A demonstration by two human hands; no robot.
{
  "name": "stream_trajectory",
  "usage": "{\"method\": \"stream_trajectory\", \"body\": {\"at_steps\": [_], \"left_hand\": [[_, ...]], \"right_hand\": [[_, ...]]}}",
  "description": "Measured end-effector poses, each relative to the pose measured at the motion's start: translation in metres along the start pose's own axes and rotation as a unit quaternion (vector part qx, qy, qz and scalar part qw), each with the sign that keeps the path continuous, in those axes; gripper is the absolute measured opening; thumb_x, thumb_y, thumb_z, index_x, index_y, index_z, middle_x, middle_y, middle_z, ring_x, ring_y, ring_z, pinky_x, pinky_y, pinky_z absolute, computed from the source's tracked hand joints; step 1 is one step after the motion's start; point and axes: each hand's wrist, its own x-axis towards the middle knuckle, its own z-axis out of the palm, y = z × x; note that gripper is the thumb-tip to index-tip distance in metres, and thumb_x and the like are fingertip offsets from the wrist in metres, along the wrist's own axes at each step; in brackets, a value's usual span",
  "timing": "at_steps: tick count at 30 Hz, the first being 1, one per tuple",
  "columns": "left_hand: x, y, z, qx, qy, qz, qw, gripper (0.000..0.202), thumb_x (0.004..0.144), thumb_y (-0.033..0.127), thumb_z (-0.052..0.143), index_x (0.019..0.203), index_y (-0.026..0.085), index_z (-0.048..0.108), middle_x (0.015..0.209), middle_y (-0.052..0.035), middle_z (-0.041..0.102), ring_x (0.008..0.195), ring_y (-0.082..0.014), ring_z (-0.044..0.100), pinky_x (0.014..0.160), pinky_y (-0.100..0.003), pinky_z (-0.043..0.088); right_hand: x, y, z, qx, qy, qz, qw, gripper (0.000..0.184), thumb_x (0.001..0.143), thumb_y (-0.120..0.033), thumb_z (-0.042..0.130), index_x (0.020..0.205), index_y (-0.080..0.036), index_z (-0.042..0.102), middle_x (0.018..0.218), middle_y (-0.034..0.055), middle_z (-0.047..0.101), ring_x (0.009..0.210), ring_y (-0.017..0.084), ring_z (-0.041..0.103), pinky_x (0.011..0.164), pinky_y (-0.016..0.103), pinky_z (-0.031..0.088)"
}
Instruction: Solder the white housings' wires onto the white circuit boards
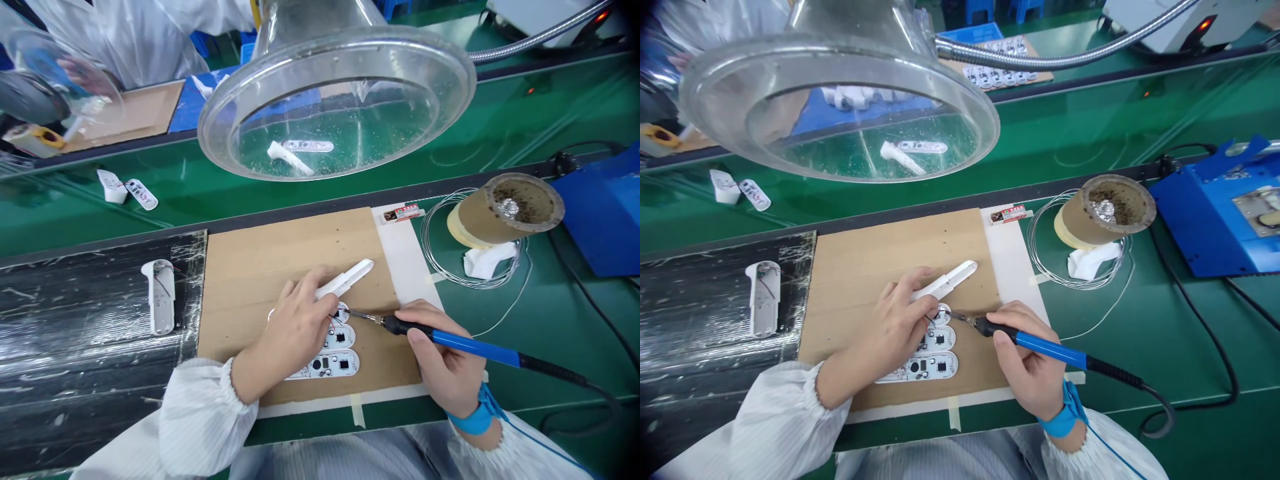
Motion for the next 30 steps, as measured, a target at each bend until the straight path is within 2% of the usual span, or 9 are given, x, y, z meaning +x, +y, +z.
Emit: {"method": "stream_trajectory", "body": {"at_steps": [8, 20, 30], "left_hand": [[0.0025, 0.0012, 0.0001, -0.002, 0.008, 0.007, 1.0, 0.021, 0.1, 0.003, 0.047, 0.096, 0.018, 0.062, 0.15, -0.0212, 0.056, 0.118, -0.0336, 0.067, 0.085, -0.046, 0.05], [0.0031, 0.0014, 0.0004, 0.016, -0.012, 0.001, 1.0, 0.022, 0.102, 0.005, 0.047, 0.098, 0.018, 0.064, 0.152, -0.0219, 0.055, 0.127, -0.0374, 0.065, 0.088, -0.049, 0.052], [0.0023, 0.0006, 0.0021, 0.013, 0.003, 0.008, 1.0, 0.02, 0.099, 0.003, 0.048, 0.096, 0.018, 0.061, 0.151, -0.0212, 0.055, 0.124, -0.0364, 0.064, 0.086, -0.047, 0.052]], "right_hand": [[0.0025, -0.0022, 0.0, -0.002, -0.002, -0.006, 1.0, 0.021, 0.099, -0.015, 0.068, 0.11, -0.027, 0.082, 0.094, 0.0058, 0.079, 0.087, 0.023, 0.076, 0.071, 0.034, 0.062], [0.0033, -0.0027, 0.0001, 0.0, -0.028, -0.034, 0.999, 0.026, 0.098, -0.01, 0.065, 0.114, -0.025, 0.079, 0.096, 0.0052, 0.077, 0.093, 0.021, 0.073, 0.078, 0.034, 0.061], [0.0027, 0.0003, -0.002, -0.001, -0.013, -0.032, 0.999, 0.025, 0.099, -0.011, 0.065, 0.116, -0.025, 0.079, 0.098, 0.0059, 0.076, 0.093, 0.022, 0.072, 0.078, 0.036, 0.06]]}}
